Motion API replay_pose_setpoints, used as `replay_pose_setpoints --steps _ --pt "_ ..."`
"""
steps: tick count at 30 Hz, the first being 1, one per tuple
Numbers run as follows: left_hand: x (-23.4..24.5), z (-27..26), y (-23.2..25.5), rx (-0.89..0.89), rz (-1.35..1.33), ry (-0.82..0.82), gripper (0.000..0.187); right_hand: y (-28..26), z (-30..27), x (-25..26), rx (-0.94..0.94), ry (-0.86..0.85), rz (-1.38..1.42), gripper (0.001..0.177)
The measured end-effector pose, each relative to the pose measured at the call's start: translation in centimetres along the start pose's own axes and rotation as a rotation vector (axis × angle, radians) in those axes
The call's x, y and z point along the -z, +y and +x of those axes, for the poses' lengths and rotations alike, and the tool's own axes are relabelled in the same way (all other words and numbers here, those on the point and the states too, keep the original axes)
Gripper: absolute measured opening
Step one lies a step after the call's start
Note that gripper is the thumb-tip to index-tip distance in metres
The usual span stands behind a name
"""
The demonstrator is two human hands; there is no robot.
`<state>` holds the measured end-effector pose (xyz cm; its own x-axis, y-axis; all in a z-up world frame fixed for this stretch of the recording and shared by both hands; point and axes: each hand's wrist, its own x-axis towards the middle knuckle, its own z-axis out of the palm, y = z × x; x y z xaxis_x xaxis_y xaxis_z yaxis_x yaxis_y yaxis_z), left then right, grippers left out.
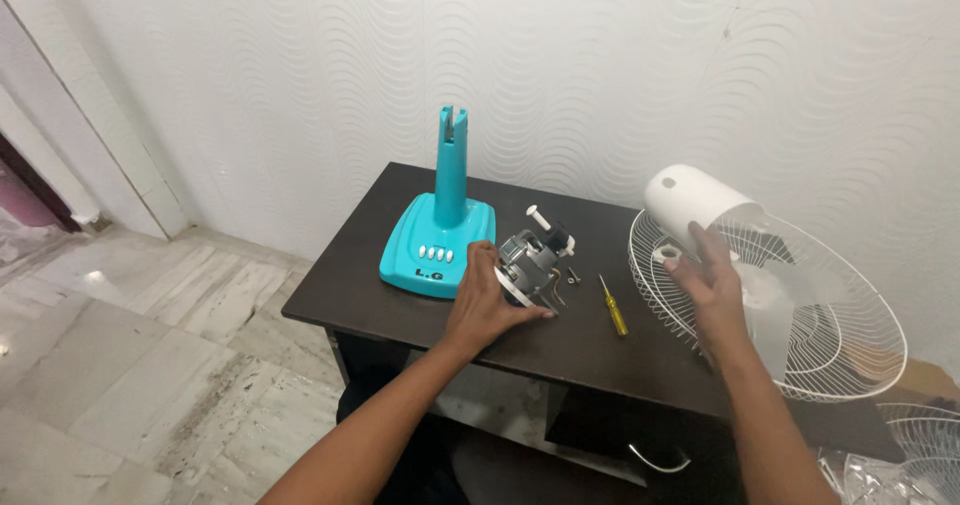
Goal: The person assembles an electric fan on a table. They attach the motor housing to the fan head, secure it with a screwdriver, and then attach the fan base to the assembled head.
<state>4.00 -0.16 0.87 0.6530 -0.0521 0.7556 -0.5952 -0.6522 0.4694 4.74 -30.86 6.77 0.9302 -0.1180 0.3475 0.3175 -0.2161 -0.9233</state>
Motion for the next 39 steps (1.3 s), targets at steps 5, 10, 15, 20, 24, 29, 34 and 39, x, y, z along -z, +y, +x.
replay_pose_setpoints --steps 5,10,15,20,24,29,34,39 --pt "0.3 -0.2 0.6 0.083 0.029 -0.114 0.112 -0.9 -6.4 -0.9 0.183 0.006 0.242 0.063" --pt "0.5 -0.1 0.7 0.092 0.004 -0.156 0.111 -1.0 -8.1 -1.0 0.194 0.001 0.179 0.052" --pt "0.2 -0.7 0.2 0.029 0.012 -0.129 0.096 -0.8 -8.7 -0.8 0.203 -0.082 0.171 0.051" --pt "0.1 -0.4 0.4 -0.019 0.023 -0.108 0.085 -1.2 -7.9 -1.0 0.21 -0.117 0.135 0.052" --pt "0.5 -0.8 0.7 -0.066 0.006 -0.051 0.055 -1.0 -7.3 -1.3 0.238 -0.077 0.125 0.05" --pt "0.8 -0.6 0.9 0.019 -0.06 -0.132 0.046 -1.2 -6.7 -1.5 0.263 0.048 0.109 0.038" --pt "0.8 -0.8 0.8 -0.014 -0.081 -0.1 0.044 -2.3 -6.7 -1.4 0.224 0.186 0.026 0.024" --pt "1.0 -0.6 0.8 0.02 -0.117 -0.046 0.037 -3.3 -6.7 -1.8 0.239 0.219 0.097 0.018"
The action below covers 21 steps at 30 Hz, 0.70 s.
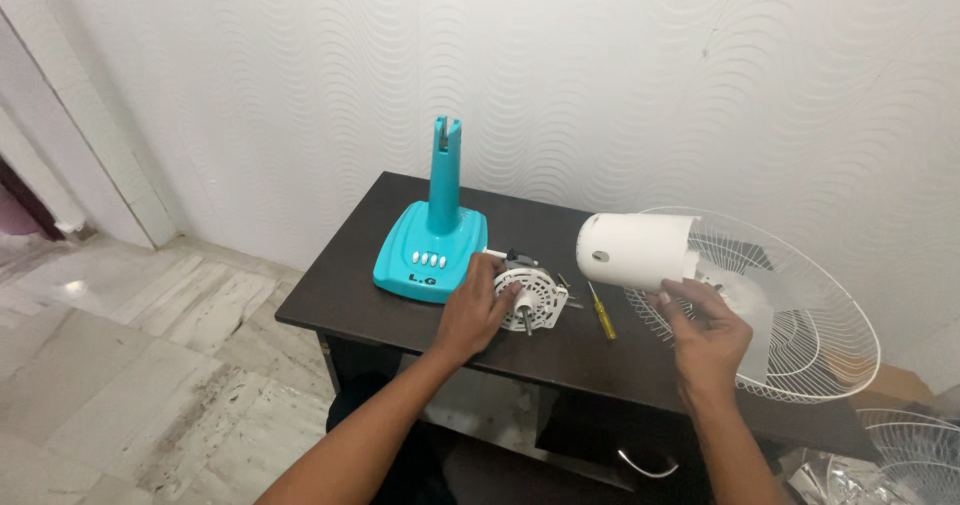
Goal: The person assembles an electric fan on a table. They attach the motor housing to the fan head, secure it with a screwdriver, and then attach the fan base to the assembled head.
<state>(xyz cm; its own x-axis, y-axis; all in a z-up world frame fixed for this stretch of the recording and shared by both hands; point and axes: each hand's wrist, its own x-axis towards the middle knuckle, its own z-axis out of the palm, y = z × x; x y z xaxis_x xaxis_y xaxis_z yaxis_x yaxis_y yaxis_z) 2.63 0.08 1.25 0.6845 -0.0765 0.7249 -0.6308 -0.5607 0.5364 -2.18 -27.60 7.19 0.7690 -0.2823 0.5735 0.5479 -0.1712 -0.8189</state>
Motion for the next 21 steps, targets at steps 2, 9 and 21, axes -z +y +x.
replay_pose_setpoints --steps 2,9,21 --pt "0.2 0.0 0.1 0.102 -0.031 0.024 0.04 -0.4 0.0 -0.2 -0.034 -0.011 0.087 0.014" --pt "0.4 0.1 0.0 0.026 -0.171 0.184 0.052 -1.3 0.2 -1.7 -0.026 -0.089 0.059 0.015" --pt "2.6 3.4 -0.1 -0.111 -0.133 0.175 0.129 -2.5 0.3 -8.3 -0.063 -0.342 0.012 0.018"
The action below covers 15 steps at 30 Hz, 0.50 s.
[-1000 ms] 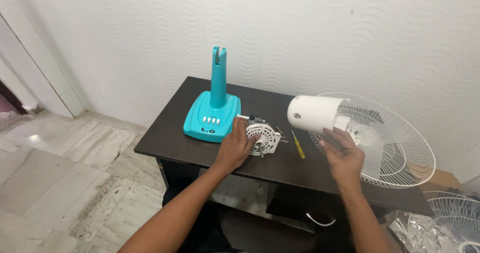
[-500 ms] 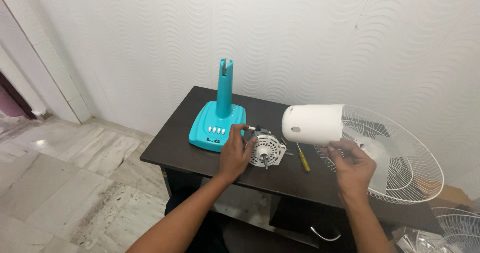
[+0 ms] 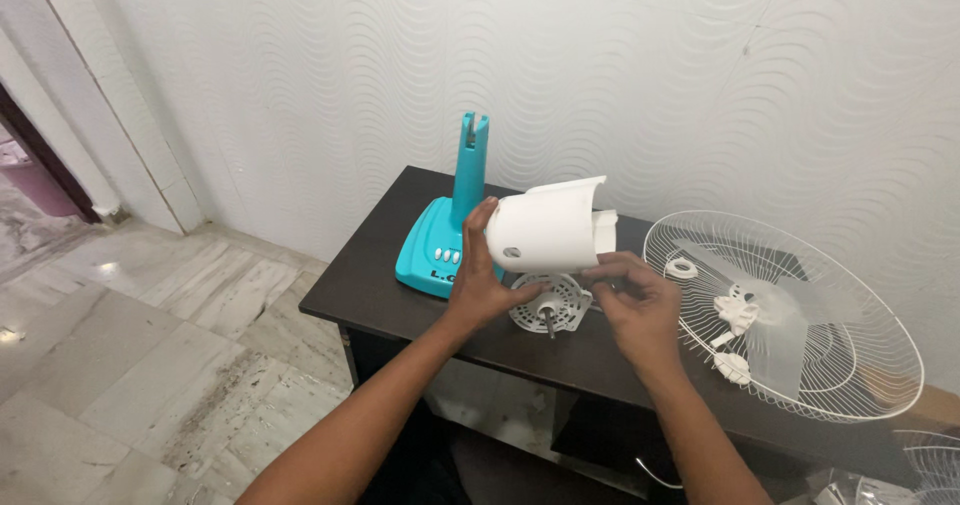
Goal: The person assembles an electric fan on a table. They attach the motor housing to the fan head, secure it with a screwdriver, and then attach the fan base to the assembled head.
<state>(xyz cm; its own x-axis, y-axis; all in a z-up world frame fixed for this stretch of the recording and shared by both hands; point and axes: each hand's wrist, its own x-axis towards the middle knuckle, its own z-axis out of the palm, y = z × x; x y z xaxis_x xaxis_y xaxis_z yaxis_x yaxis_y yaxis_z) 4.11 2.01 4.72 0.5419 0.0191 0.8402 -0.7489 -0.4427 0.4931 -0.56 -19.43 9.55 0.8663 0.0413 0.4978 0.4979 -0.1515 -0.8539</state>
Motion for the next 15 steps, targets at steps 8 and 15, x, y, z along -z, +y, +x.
replay_pose_setpoints --steps 8,15 --pt "2.5 -0.2 -0.5 0.125 0.074 0.091 0.109 0.2 0.4 -1.8 0.188 -0.109 0.246 0.032" --pt "5.2 -0.2 -2.7 0.245 0.005 0.307 0.105 3.5 -3.3 -2.5 0.265 0.002 -0.631 0.094"
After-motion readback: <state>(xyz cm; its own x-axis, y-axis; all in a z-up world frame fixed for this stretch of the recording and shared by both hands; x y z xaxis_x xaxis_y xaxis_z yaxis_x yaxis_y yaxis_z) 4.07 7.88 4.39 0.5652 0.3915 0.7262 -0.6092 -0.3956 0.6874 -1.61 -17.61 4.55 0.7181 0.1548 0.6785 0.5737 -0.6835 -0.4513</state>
